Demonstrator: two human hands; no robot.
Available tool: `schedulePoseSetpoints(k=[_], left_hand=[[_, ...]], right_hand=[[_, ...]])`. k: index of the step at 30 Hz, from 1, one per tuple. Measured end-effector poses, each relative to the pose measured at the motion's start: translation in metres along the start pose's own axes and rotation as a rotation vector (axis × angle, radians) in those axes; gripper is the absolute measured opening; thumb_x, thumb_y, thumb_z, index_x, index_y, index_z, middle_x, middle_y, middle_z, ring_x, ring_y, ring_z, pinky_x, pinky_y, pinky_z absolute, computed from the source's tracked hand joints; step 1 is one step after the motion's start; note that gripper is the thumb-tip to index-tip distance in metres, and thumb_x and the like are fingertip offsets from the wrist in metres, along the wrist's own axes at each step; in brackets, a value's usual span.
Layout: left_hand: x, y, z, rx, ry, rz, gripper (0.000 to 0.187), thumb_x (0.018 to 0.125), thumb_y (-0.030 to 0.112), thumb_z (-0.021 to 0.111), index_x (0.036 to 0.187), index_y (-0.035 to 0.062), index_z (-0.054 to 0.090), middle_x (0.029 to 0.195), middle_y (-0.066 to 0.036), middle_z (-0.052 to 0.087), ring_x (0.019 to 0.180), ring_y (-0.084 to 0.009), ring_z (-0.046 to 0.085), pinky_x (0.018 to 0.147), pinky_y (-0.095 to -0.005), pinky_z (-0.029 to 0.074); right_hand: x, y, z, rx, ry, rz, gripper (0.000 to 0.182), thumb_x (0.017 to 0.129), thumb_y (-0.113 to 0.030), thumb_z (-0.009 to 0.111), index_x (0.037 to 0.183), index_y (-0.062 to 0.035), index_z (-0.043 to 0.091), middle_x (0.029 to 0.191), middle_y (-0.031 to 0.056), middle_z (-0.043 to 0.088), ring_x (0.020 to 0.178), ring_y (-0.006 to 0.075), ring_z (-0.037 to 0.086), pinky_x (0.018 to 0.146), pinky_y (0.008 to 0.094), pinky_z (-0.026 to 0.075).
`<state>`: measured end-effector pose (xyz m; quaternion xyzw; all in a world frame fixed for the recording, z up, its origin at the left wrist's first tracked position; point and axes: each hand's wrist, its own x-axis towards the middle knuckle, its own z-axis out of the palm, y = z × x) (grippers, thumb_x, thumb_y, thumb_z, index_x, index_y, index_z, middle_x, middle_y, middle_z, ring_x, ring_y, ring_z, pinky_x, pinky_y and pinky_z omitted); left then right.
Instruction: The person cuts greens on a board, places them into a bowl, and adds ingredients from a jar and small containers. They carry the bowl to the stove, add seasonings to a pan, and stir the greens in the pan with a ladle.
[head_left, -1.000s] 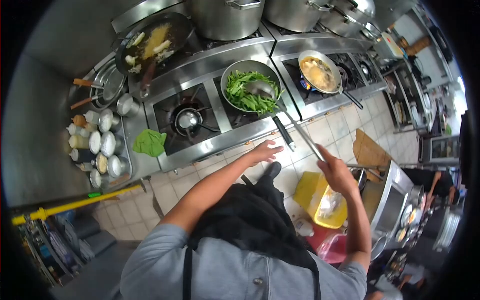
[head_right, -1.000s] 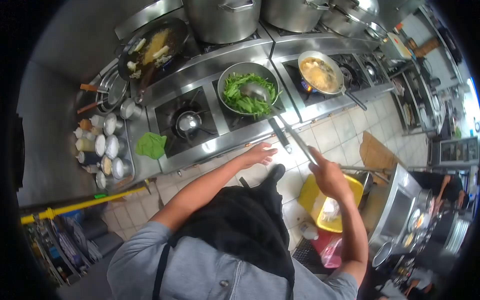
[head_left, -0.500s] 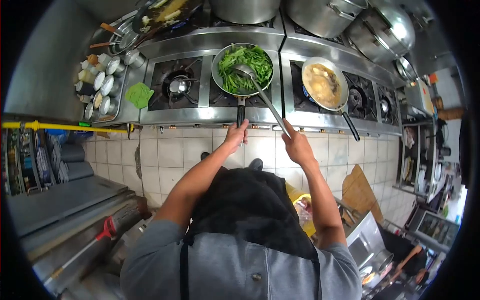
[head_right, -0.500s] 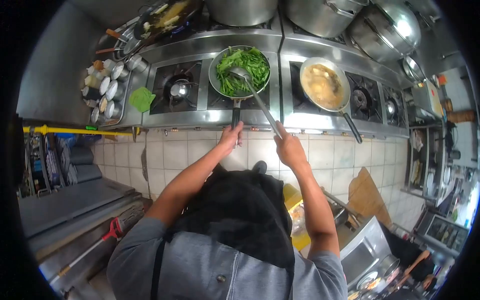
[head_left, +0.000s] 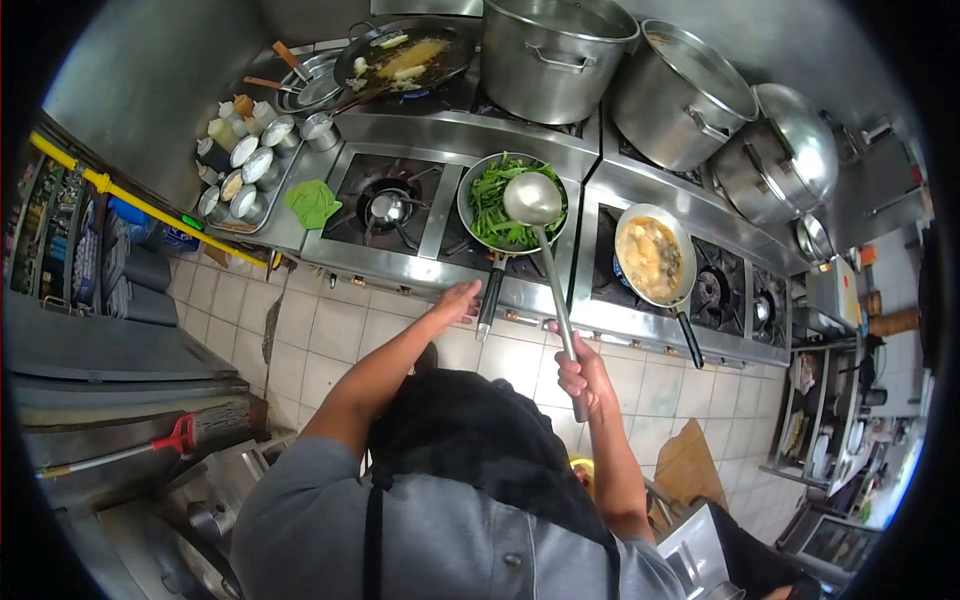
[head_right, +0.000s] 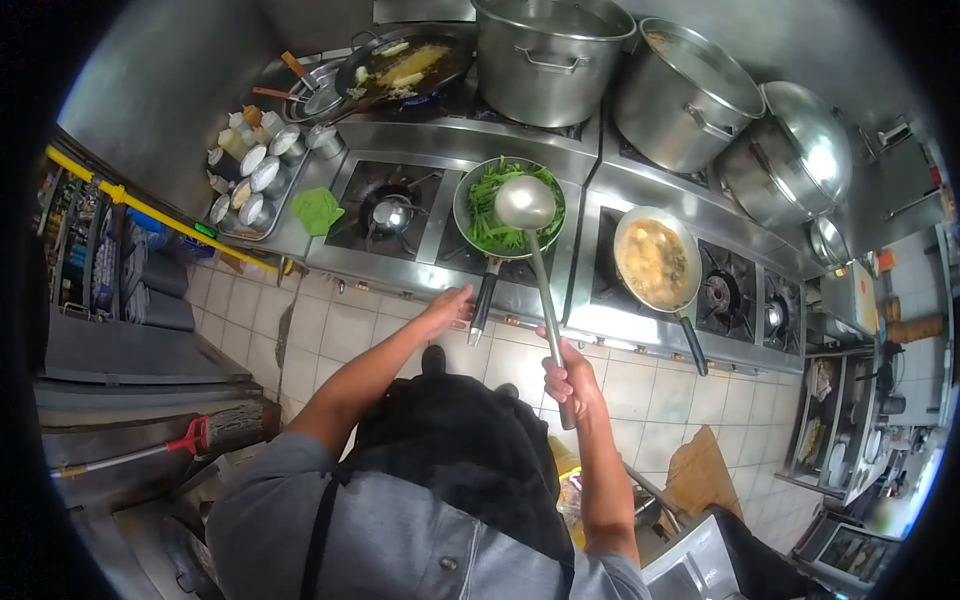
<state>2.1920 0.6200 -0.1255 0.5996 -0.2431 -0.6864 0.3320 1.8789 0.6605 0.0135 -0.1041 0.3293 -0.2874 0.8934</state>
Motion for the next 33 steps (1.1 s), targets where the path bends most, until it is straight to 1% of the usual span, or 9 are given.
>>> schedulePoseSetpoints(k=[3,9,14,17,21,23,26,28,33], left_hand=[[-0.007,0.010,-0.028,0.081,0.061,0.114,0.055,0.093,0.055,0.057,0.120,0.0077,0.052,0.103,-0.008,0.064,0.086,-0.0172,0.063,0.073,-0.0343,0.052],[0.019,-0.005,-0.108,0.033,-0.016,0.041,0.031,0.096,0.039,0.058,0.102,0.0083,0.059,0.089,-0.006,0.063,0.075,-0.0164,0.061,0.063,-0.0313,0.051],[-0.008,-0.022,-0.166,-0.030,0.018,-0.036,0.026,0.095,0.033,0.061,0.107,0.0101,0.059,0.089,-0.005,0.064,0.073,-0.0166,0.063,0.059,-0.0315,0.051],[-0.022,-0.065,-0.223,0.100,0.097,-0.018,0.030,0.092,0.034,0.063,0.108,0.0083,0.060,0.090,-0.006,0.065,0.071,-0.0174,0.065,0.056,-0.0312,0.051],[-0.045,-0.139,-0.323,0.336,0.270,-0.028,0.024,0.090,0.029,0.062,0.089,0.0048,0.062,0.071,-0.007,0.061,0.058,-0.0190,0.062,0.047,-0.0322,0.049],[-0.082,-0.177,-0.354,0.082,0.413,-0.104,0.022,0.089,0.025,0.061,0.076,0.0075,0.059,0.062,-0.006,0.055,0.050,-0.0190,0.057,0.041,-0.0316,0.043],[-0.130,-0.222,-0.387,-0.200,0.469,-0.313,0.024,0.089,0.022,0.059,0.069,0.0135,0.049,0.058,-0.002,0.047,0.044,-0.0171,0.045,0.038,-0.0298,0.031],[-0.164,-0.253,-0.410,-0.414,0.236,-0.288,0.023,0.089,0.020,0.059,0.072,0.0136,0.046,0.061,-0.002,0.046,0.048,-0.0166,0.044,0.042,-0.0314,0.032],[-0.195,-0.270,-0.397,0.203,0.279,-0.311,0.016,0.089,0.022,0.060,0.082,0.0111,0.051,0.069,-0.005,0.053,0.055,-0.0187,0.052,0.048,-0.0335,0.040]], right_hand=[[0.016,0.031,-0.011,0.594,-0.331,0.003,0.051,0.105,-0.044,0.033,0.146,-0.0132,0.036,0.057,0.0003,0.041,0.035,0.0089,0.033,0.030,0.0252,0.034],[0.006,0.049,0.036,0.593,-0.526,-0.193,0.057,0.105,-0.046,0.025,0.150,-0.0118,0.029,0.053,0.0032,0.041,0.033,0.0119,0.036,0.029,0.0264,0.035],[0.004,-0.079,0.191,-0.284,-0.012,-0.678,0.057,0.099,-0.040,0.049,0.146,-0.0096,0.036,0.054,-0.0073,0.039,0.033,0.0037,0.032,0.028,0.0198,0.025],[0.040,-0.164,0.275,-0.601,0.209,-0.789,0.043,0.095,-0.025,0.053,0.133,-0.0070,0.048,0.063,-0.0007,0.044,0.039,0.0083,0.040,0.034,0.0246,0.033],[0.125,-0.270,0.318,-1.164,0.472,-0.767,0.009,0.091,-0.012,0.053,0.093,-0.0038,0.051,0.061,0.0002,0.045,0.041,0.0106,0.043,0.036,0.0279,0.038],[0.151,-0.289,0.337,-1.176,0.550,-0.721,0.012,0.086,-0.007,0.053,0.077,0.0011,0.051,0.057,0.0085,0.050,0.040,0.0182,0.048,0.037,0.0351,0.041],[0.177,-0.310,0.338,-1.318,0.622,-0.600,0.017,0.089,-0.009,0.055,0.074,-0.0030,0.051,0.059,0.0024,0.046,0.043,0.0131,0.044,0.039,0.0330,0.040],[0.177,-0.306,0.350,-1.359,0.642,-0.558,0.019,0.089,-0.009,0.055,0.071,-0.0034,0.050,0.057,0.0021,0.046,0.043,0.0129,0.044,0.039,0.0329,0.040],[0.186,-0.311,0.350,-1.120,0.613,-0.484,0.021,0.088,-0.004,0.054,0.067,0.0006,0.050,0.055,0.0073,0.047,0.044,0.0182,0.046,0.040,0.0348,0.040]])
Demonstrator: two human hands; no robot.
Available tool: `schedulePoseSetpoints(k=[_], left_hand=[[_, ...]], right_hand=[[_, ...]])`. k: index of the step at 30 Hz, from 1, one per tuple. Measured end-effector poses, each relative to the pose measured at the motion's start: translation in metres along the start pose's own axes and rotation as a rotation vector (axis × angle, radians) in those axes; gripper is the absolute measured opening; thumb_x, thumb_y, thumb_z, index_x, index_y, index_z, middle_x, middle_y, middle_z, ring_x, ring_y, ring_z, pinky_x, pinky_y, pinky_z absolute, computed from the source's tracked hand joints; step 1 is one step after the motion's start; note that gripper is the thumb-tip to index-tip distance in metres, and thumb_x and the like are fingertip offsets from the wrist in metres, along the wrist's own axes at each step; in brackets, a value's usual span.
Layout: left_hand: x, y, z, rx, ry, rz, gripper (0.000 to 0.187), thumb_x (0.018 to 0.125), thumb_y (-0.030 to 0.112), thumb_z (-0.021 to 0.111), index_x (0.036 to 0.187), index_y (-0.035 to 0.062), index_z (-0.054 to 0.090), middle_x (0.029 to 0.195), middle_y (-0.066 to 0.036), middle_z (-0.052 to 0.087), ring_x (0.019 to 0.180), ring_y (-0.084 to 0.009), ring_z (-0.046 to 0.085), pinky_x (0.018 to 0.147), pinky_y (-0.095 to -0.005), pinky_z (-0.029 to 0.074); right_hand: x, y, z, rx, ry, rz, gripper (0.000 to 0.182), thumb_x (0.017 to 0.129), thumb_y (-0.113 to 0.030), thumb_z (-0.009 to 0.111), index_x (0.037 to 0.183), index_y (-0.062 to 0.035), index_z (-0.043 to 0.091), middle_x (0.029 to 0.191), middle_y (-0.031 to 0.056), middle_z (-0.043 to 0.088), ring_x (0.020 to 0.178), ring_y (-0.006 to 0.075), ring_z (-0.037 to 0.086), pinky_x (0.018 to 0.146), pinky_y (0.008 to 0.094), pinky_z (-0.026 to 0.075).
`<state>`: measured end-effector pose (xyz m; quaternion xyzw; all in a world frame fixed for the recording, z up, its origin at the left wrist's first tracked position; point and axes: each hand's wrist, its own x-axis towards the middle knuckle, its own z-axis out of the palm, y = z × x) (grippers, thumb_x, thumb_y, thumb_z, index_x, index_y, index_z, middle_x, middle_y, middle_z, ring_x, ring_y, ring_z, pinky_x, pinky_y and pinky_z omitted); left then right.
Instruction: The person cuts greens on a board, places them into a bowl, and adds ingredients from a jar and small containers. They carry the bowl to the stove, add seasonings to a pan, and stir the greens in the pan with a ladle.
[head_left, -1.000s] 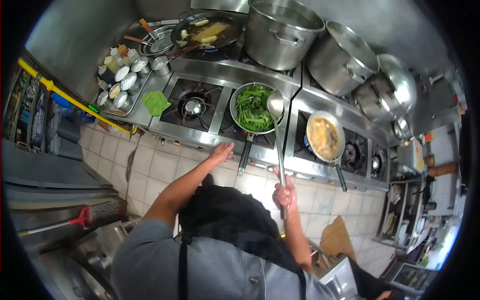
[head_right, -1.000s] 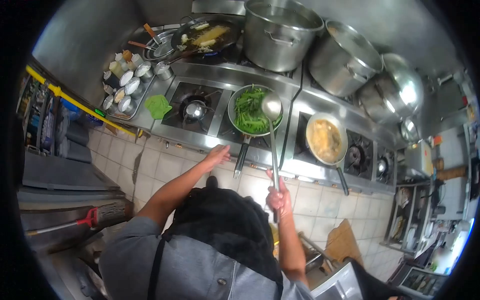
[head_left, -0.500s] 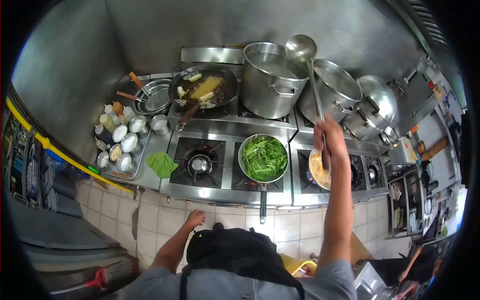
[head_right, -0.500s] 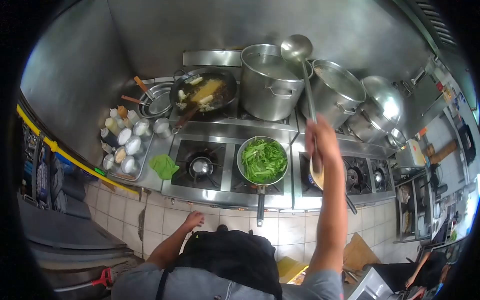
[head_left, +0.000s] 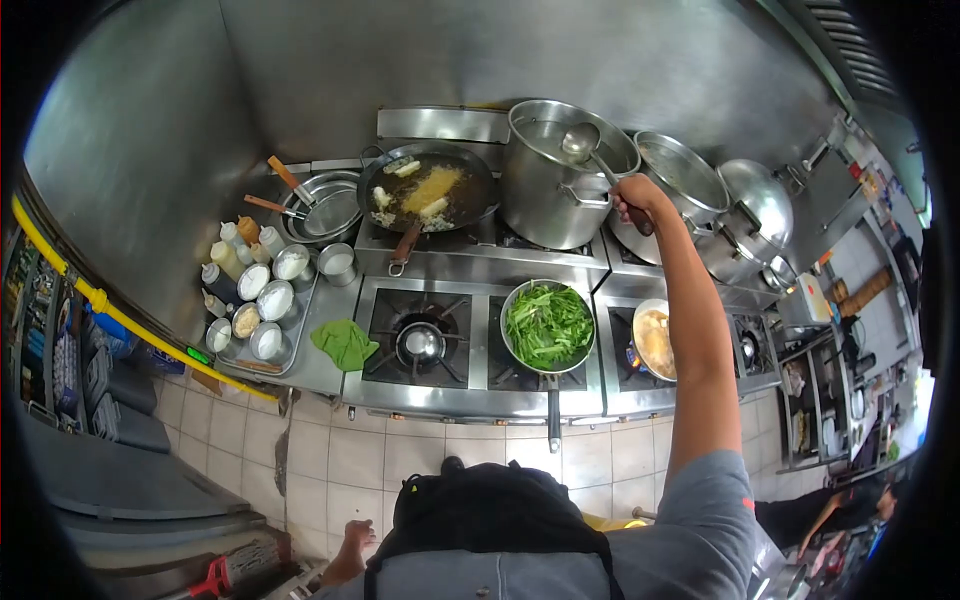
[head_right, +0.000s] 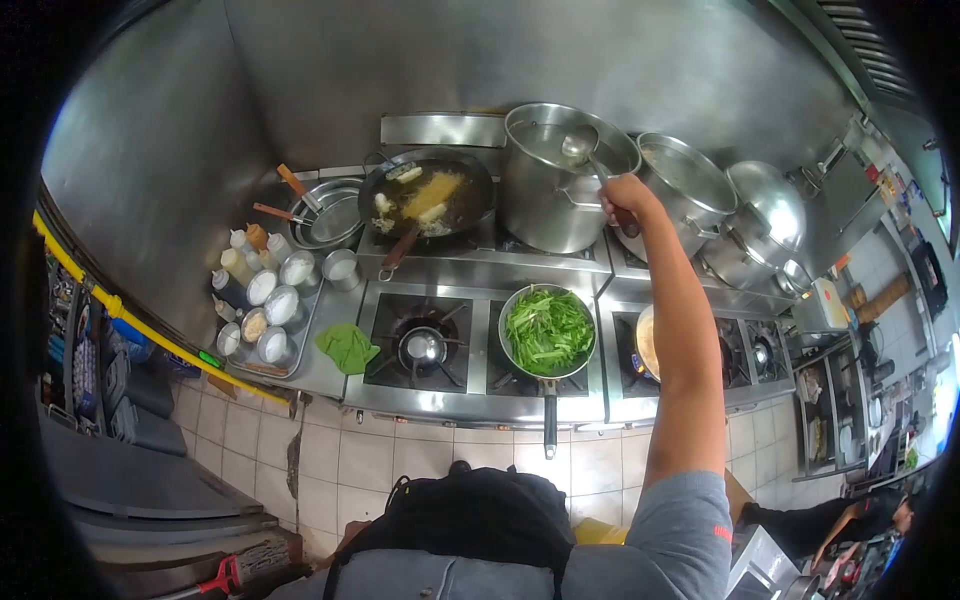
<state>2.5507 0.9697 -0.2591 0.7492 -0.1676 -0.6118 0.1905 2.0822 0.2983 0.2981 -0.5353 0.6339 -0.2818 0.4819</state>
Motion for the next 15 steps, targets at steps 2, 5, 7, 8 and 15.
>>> schedulePoseSetpoints(k=[2,5,7,8,15], left_hand=[[0.001,0.016,0.005,0.204,0.024,0.073,0.015,0.090,0.023,0.061,0.085,0.0101,0.053,0.072,-0.006,0.055,0.059,-0.0195,0.055,0.051,-0.0343,0.043],[0.029,0.049,0.010,-0.143,-0.013,-0.008,0.016,0.089,0.023,0.062,0.092,0.0078,0.057,0.077,-0.008,0.060,0.063,-0.0203,0.059,0.054,-0.0351,0.047],[0.051,0.069,0.016,-0.292,0.008,-0.011,0.018,0.089,0.023,0.063,0.095,0.0059,0.059,0.078,-0.007,0.062,0.064,-0.0191,0.061,0.054,-0.0335,0.049],[0.053,0.096,0.021,-0.189,0.056,0.050,0.019,0.089,0.023,0.063,0.095,0.0051,0.059,0.078,-0.007,0.062,0.062,-0.0178,0.060,0.053,-0.0320,0.049],[0.044,0.204,0.035,-0.113,0.034,0.300,0.030,0.092,0.030,0.063,0.109,0.0050,0.058,0.088,-0.009,0.065,0.071,-0.0172,0.063,0.058,-0.0313,0.051]], right_hand=[[0.000,0.002,0.000,0.124,-0.046,0.011,0.027,0.091,-0.005,0.051,0.064,-0.0043,0.046,0.055,0.0045,0.044,0.043,0.0153,0.040,0.040,0.0317,0.037],[0.007,0.008,-0.007,0.408,-0.154,0.065,0.028,0.093,-0.007,0.047,0.065,-0.0077,0.044,0.055,0.0010,0.041,0.044,0.0120,0.037,0.040,0.0281,0.035],[0.002,0.009,-0.009,0.454,-0.178,0.076,0.028,0.093,-0.007,0.046,0.066,-0.0085,0.043,0.056,-0.0001,0.040,0.044,0.0107,0.037,0.040,0.0264,0.034],[-0.002,0.010,-0.011,0.502,-0.203,0.089,0.027,0.094,-0.007,0.044,0.067,-0.0093,0.043,0.056,-0.0013,0.039,0.044,0.0095,0.036,0.040,0.0247,0.034],[-0.028,0.018,-0.027,0.549,-0.196,0.033,0.019,0.095,-0.008,0.044,0.076,-0.0064,0.047,0.059,-0.0036,0.041,0.044,0.0065,0.036,0.040,0.0225,0.033]])
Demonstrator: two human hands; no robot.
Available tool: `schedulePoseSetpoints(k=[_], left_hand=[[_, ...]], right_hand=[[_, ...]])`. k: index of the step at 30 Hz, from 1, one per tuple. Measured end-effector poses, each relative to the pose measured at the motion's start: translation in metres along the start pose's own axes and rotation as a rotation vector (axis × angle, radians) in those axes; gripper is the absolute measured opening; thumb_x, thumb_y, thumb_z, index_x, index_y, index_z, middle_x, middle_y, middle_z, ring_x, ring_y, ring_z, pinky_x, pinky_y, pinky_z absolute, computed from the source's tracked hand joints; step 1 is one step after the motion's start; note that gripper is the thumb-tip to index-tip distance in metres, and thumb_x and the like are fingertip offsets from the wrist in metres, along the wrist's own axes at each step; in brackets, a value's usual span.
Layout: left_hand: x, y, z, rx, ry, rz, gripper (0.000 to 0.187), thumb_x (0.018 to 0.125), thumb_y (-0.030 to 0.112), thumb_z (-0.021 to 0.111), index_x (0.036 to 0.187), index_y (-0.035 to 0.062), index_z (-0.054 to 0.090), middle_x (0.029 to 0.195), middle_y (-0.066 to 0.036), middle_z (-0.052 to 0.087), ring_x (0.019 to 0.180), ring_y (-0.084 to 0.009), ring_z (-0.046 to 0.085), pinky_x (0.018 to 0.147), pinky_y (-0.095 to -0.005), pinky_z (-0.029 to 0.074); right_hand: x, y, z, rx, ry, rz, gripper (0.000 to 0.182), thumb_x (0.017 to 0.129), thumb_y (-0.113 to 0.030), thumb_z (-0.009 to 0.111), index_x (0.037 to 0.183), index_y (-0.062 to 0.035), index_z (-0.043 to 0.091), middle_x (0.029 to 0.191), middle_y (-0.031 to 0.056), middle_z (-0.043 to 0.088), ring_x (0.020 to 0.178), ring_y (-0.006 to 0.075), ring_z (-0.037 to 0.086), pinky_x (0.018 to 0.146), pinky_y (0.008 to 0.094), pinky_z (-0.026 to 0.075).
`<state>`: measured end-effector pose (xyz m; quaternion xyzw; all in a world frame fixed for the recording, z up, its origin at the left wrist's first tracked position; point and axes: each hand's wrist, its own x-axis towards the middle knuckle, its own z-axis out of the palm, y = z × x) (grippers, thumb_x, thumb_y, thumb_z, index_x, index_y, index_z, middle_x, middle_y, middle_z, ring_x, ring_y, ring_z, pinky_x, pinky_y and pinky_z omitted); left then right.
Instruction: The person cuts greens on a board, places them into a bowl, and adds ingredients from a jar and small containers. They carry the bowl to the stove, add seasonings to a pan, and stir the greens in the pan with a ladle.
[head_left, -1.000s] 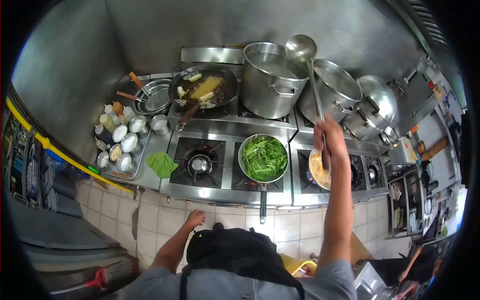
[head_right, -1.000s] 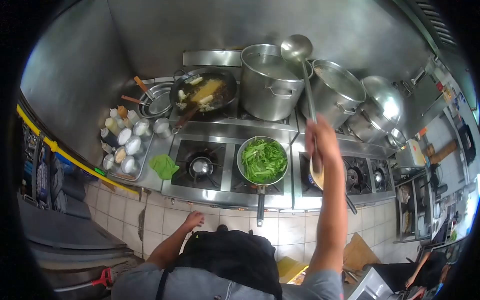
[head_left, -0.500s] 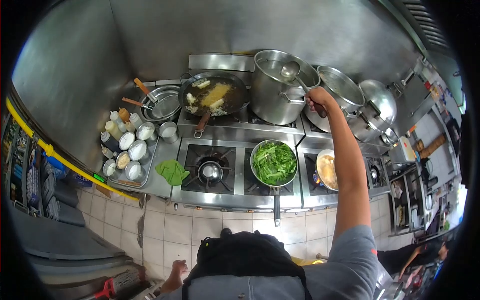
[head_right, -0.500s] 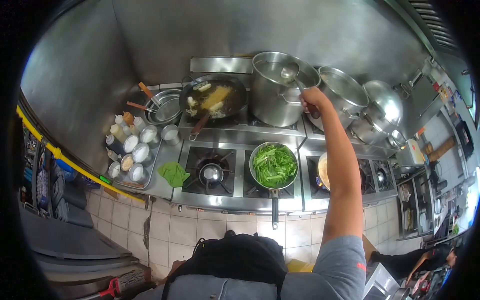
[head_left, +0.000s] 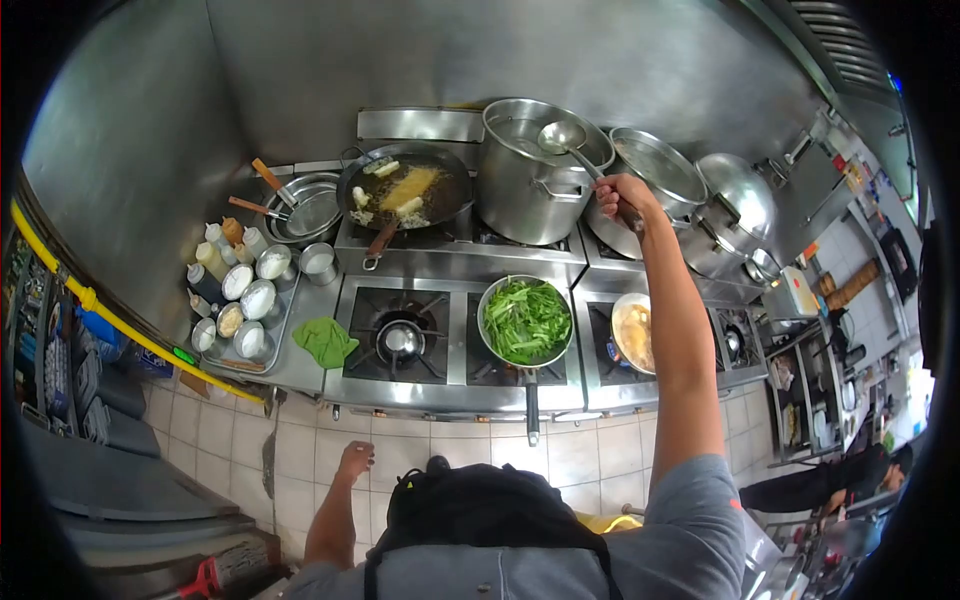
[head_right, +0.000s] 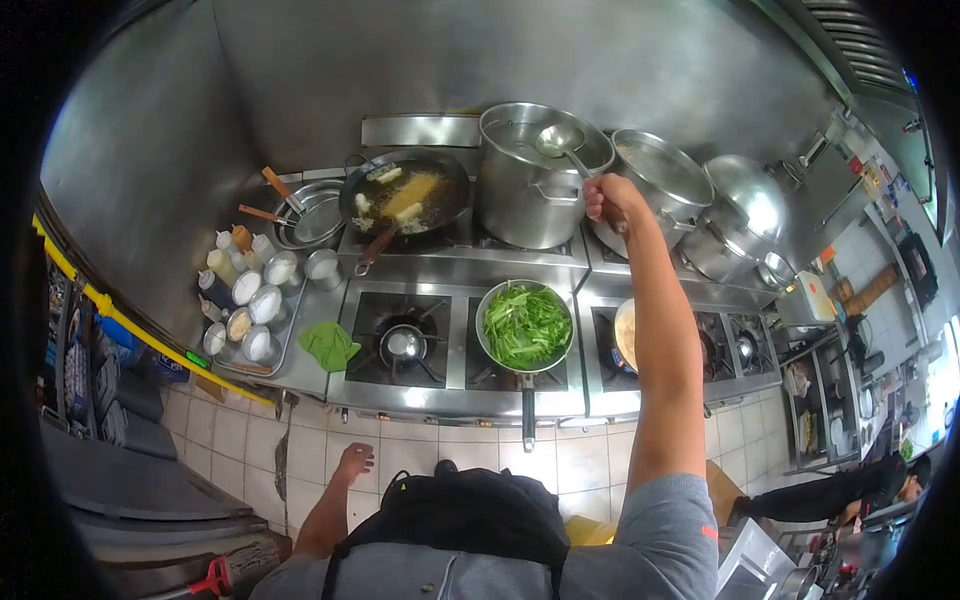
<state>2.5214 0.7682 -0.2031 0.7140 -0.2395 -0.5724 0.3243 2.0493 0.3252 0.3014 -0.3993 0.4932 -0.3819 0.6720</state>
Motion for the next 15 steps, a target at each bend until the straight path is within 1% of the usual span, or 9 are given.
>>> schedulePoseSetpoints(k=[1,3,5,6,7,9,10,12,15], left_hand=[[-0.002,0.011,0.009,-0.003,0.000,-0.003,0.030,0.092,0.030,0.063,0.109,0.0050,0.058,0.088,-0.009,0.065,0.071,-0.0172,0.063,0.058,-0.0313,0.051],[-0.015,0.036,0.033,0.013,-0.199,-0.007,0.043,0.095,0.041,0.059,0.116,0.0041,0.056,0.101,-0.011,0.064,0.086,-0.0189,0.064,0.072,-0.0340,0.053],[-0.035,0.068,0.077,-0.005,-0.424,-0.011,0.056,0.095,0.049,0.055,0.128,0.0040,0.052,0.113,-0.010,0.062,0.097,-0.0203,0.062,0.084,-0.0366,0.051],[-0.036,0.080,0.107,0.049,-0.499,0.011,0.059,0.095,0.052,0.054,0.129,0.0045,0.052,0.112,-0.010,0.063,0.096,-0.0204,0.061,0.084,-0.0365,0.050],[-0.033,0.088,0.140,0.098,-0.574,0.022,0.061,0.095,0.055,0.052,0.130,0.0051,0.052,0.111,-0.010,0.063,0.095,-0.0204,0.061,0.084,-0.0364,0.050],[-0.001,0.085,0.216,0.127,-0.749,0.024,0.058,0.097,0.053,0.051,0.130,0.0055,0.053,0.107,-0.008,0.063,0.093,-0.0178,0.062,0.084,-0.0333,0.051],[-0.010,0.105,0.253,0.090,-0.725,0.044,0.055,0.097,0.048,0.054,0.132,0.0057,0.052,0.108,-0.008,0.063,0.094,-0.0178,0.062,0.081,-0.0330,0.051],[-0.039,0.150,0.315,-0.120,-0.558,0.068,0.042,0.095,0.043,0.060,0.115,0.0063,0.055,0.098,-0.005,0.063,0.092,-0.0181,0.062,0.079,-0.0359,0.052],[-0.032,0.175,0.368,-0.244,-0.579,-0.053,0.039,0.095,0.043,0.059,0.105,0.0059,0.055,0.091,-0.006,0.062,0.084,-0.0174,0.063,0.071,-0.0345,0.053]], right_hand=[[-0.006,-0.001,-0.004,0.058,-0.022,0.013,0.016,0.096,-0.008,0.044,0.081,-0.0044,0.048,0.060,-0.0040,0.041,0.044,0.0050,0.036,0.039,0.0210,0.032],[-0.023,-0.003,-0.017,0.114,-0.041,0.035,0.014,0.097,-0.009,0.043,0.086,-0.0024,0.049,0.061,-0.0044,0.041,0.044,0.0035,0.035,0.038,0.0195,0.030],[-0.047,-0.002,-0.036,0.273,-0.284,0.042,0.014,0.099,-0.011,0.043,0.098,0.0018,0.049,0.062,-0.0047,0.039,0.044,0.0015,0.034,0.037,0.0169,0.028],[-0.067,0.001,-0.041,0.322,-0.295,-0.004,0.018,0.100,-0.011,0.041,0.106,0.0042,0.047,0.063,-0.0053,0.038,0.043,0.0008,0.034,0.036,0.0168,0.027],[-0.077,0.005,-0.057,0.425,-0.412,0.043,0.023,0.100,-0.013,0.041,0.110,0.0065,0.048,0.065,-0.0045,0.041,0.042,0.0009,0.034,0.035,0.0173,0.028],[-0.118,0.016,-0.066,0.412,-0.424,-0.018,0.031,0.101,-0.014,0.039,0.119,0.0105,0.047,0.066,-0.0029,0.042,0.042,0.0017,0.035,0.035,0.0168,0.030],[-0.138,0.027,-0.068,0.455,-0.434,-0.020,0.032,0.101,-0.013,0.038,0.121,0.0108,0.046,0.066,-0.0028,0.043,0.041,0.0020,0.035,0.034,0.0171,0.031],[-0.171,0.053,-0.075,0.396,-0.398,-0.041,0.033,0.099,-0.010,0.038,0.124,0.0103,0.045,0.066,-0.0024,0.044,0.040,0.0018,0.036,0.032,0.0174,0.031],[-0.204,0.102,-0.093,0.298,-0.293,-0.053,0.034,0.093,-0.008,0.043,0.123,0.0076,0.047,0.064,-0.0023,0.043,0.038,0.0024,0.035,0.030,0.0181,0.029]])
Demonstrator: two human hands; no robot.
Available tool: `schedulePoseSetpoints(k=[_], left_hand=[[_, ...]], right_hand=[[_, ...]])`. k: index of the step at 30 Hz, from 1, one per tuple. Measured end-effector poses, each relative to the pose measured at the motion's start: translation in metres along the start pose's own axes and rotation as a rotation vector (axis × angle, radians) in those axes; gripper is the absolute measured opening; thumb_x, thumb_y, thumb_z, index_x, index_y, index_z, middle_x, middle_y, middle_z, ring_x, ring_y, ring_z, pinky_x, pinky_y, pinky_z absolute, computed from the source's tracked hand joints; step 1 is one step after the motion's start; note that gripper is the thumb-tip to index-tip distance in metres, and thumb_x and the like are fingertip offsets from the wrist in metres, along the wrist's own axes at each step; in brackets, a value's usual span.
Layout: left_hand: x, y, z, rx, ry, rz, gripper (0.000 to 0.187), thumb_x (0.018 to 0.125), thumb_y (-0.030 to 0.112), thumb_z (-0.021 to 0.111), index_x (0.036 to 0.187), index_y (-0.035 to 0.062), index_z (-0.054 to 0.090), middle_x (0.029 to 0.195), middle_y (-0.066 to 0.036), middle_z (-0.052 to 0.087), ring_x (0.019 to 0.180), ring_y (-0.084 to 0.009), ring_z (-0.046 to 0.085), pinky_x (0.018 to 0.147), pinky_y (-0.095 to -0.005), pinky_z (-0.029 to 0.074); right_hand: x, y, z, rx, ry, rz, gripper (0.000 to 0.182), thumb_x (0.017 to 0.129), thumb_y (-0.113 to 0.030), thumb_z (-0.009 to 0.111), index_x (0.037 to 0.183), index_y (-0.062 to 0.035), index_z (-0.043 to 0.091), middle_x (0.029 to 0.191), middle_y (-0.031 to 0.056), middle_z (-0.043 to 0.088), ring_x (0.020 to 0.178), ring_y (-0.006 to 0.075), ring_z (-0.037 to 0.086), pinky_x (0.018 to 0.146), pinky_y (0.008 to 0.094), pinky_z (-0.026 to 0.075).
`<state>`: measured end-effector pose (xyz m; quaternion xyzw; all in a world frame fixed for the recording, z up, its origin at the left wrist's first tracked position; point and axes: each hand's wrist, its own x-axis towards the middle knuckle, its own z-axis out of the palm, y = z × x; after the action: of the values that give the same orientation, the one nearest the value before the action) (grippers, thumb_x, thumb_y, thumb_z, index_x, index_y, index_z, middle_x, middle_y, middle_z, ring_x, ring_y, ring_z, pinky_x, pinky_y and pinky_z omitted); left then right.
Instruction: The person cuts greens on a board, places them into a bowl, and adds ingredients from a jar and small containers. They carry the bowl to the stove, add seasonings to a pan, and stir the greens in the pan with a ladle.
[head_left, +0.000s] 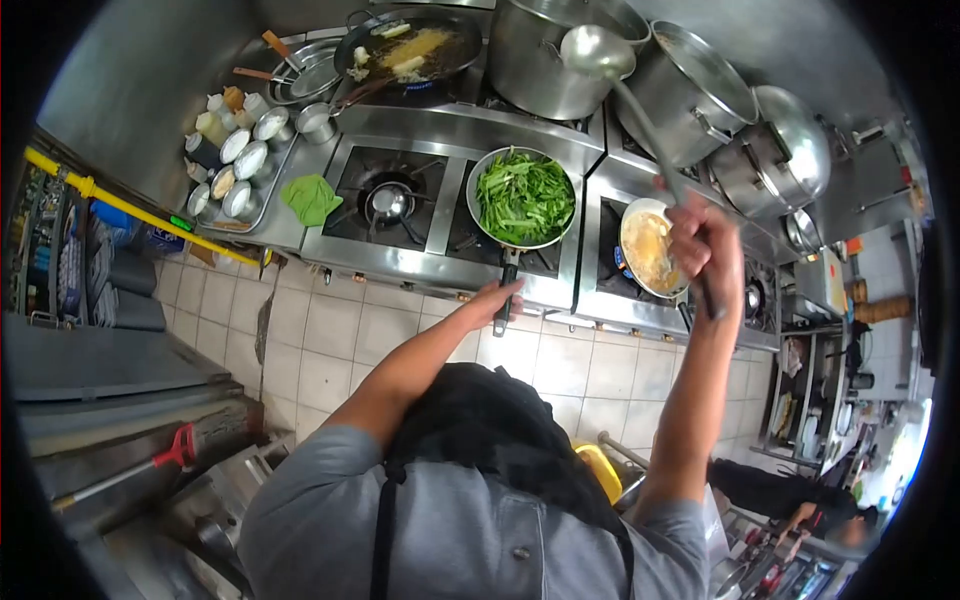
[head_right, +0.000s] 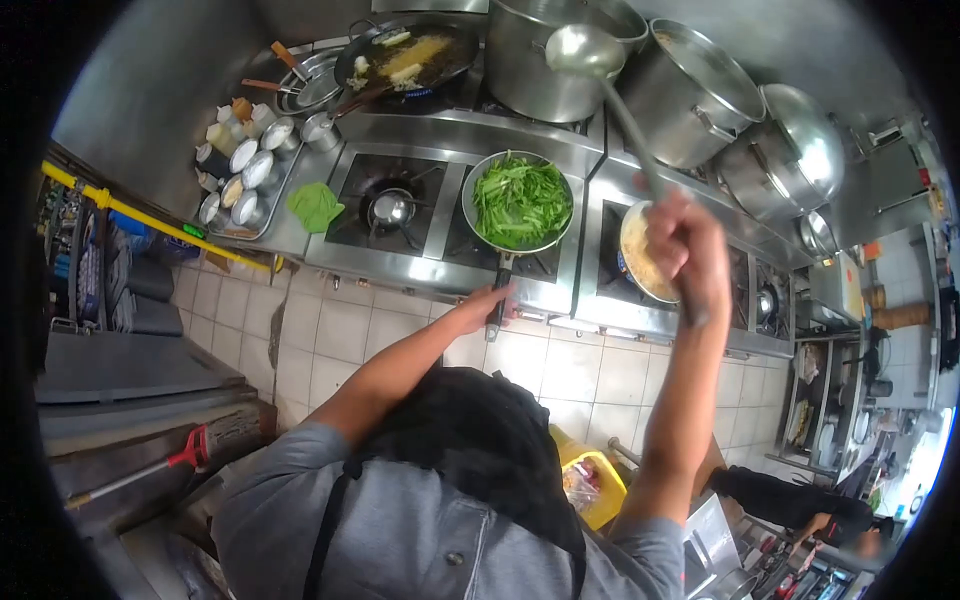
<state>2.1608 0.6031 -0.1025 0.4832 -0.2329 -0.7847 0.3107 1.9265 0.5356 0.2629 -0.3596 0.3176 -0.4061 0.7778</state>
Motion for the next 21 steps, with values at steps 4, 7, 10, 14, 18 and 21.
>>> schedulePoseSetpoints(k=[4,7,10,14,18,21], left_hand=[[0.018,-0.014,0.024,0.121,0.319,0.189,0.035,0.099,0.039,0.054,0.095,0.0045,0.053,0.075,-0.008,0.060,0.051,-0.0153,0.054,0.044,-0.0321,0.045],[-0.009,-0.015,0.033,-0.015,0.255,0.217,0.034,0.098,0.038,0.057,0.093,0.0048,0.054,0.068,-0.005,0.059,0.054,-0.0149,0.057,0.050,-0.0306,0.049],[-0.037,-0.032,0.012,-0.171,0.062,0.133,0.034,0.095,0.042,0.061,0.097,0.0082,0.058,0.089,-0.003,0.062,0.082,-0.0126,0.060,0.074,-0.0336,0.050],[-0.103,-0.058,-0.037,-0.088,0.111,-0.113,0.049,0.093,0.042,0.063,0.125,0.0068,0.050,0.117,-0.013,0.060,0.105,-0.0220,0.059,0.090,-0.0378,0.049],[-0.131,-0.050,-0.070,0.161,0.130,-0.072,0.051,0.095,0.047,0.058,0.123,0.0052,0.052,0.118,-0.011,0.062,0.104,-0.0212,0.061,0.088,-0.0383,0.051],[-0.082,-0.051,-0.077,0.111,0.040,-0.046,0.054,0.094,0.048,0.058,0.128,0.0065,0.050,0.122,-0.013,0.060,0.108,-0.0245,0.060,0.091,-0.0405,0.049]], right_hand=[[-0.022,0.082,-0.027,-0.384,0.373,0.059,0.046,0.081,-0.001,0.046,0.126,0.0024,0.049,0.063,0.0008,0.046,0.043,0.0081,0.038,0.036,0.0230,0.028],[-0.017,0.144,-0.081,-1.041,0.270,0.010,0.056,0.084,-0.006,0.052,0.138,0.0045,0.042,0.081,0.0148,0.064,0.055,0.0221,0.059,0.052,0.0329,0.048],[-0.044,0.145,-0.081,-1.391,0.283,-0.152,0.060,0.085,-0.007,0.055,0.142,0.0032,0.039,0.096,0.0234,0.066,0.070,0.0314,0.065,0.067,0.0374,0.052],[-0.078,0.095,-0.035,-1.450,0.328,-0.385,0.064,0.084,-0.001,0.057,0.145,-0.0035,0.037,0.100,0.0316,0.064,0.093,0.0470,0.063,0.080,0.0477,0.050],[-0.072,0.100,-0.027,-1.192,0.350,-0.322,0.065,0.088,0.002,0.052,0.149,-0.0064,0.030,0.106,0.0285,0.065,0.095,0.0477,0.063,0.080,0.0447,0.051],[-0.032,0.188,-0.080,-1.301,0.363,-0.230,0.049,0.092,-0.008,0.051,0.139,-0.0030,0.040,0.101,0.0294,0.064,0.089,0.0472,0.062,0.077,0.0484,0.050]])
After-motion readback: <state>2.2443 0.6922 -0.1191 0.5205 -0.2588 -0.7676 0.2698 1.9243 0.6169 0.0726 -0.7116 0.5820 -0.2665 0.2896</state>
